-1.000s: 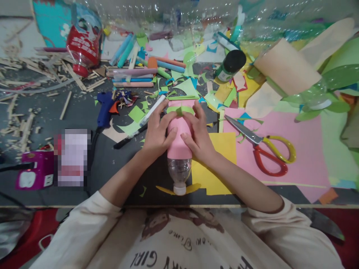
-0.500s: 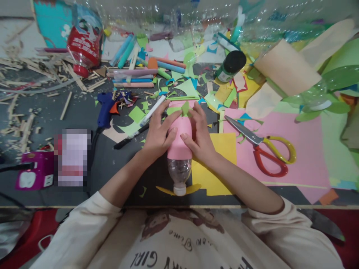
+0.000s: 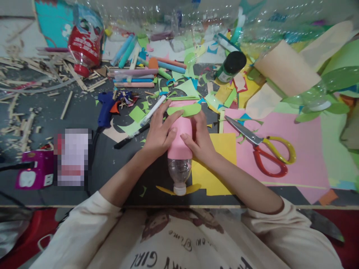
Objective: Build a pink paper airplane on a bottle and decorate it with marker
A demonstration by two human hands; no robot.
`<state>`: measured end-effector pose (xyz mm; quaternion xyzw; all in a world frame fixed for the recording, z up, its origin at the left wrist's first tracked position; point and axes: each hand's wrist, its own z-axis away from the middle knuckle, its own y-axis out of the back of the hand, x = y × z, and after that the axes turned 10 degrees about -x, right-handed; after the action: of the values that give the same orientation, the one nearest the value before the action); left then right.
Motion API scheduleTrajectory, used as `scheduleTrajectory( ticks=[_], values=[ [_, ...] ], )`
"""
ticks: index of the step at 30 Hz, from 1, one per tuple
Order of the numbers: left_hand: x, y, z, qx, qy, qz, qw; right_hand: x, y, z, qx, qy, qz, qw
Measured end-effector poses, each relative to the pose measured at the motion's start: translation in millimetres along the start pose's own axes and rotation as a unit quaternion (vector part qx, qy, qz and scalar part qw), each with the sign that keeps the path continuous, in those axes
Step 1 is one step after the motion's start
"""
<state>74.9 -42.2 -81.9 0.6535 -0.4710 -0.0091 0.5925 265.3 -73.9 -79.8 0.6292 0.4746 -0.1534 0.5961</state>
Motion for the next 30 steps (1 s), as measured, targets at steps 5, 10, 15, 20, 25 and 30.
scheduleTrajectory(
  ticks=[5,10,15,20,25,30],
  values=[
    [0.6,-1.8,0.1,-0.003,0.006,-0.001,1.0,-3.8,2.0,-2.2,-0.024,-0.021,-0.015,0.999],
    [0.7,-0.7,0.1,0.006,0.006,-0.012,1.0,-3.2,4.0,-2.7,-0.046,-0.032,0.007,0.998],
    [1.9,1.4,-1.0,0.043,-0.035,-0.045,0.997,1.8,0.9,-0.4,-0.045,-0.028,0.038,0.998],
    [2.8,1.9,-2.0,0.05,-0.029,-0.062,0.996,2.5,0.1,-0.2,-0.052,-0.03,0.044,0.997],
    [2.2,-0.3,-1.2,0.057,-0.027,-0.063,0.996,2.1,0.2,-0.9,-0.052,-0.03,0.044,0.997],
    [3.1,-0.7,-1.5,0.058,-0.025,-0.074,0.995,2.0,-0.7,-0.9,-0.031,-0.02,0.037,0.999]
  ],
)
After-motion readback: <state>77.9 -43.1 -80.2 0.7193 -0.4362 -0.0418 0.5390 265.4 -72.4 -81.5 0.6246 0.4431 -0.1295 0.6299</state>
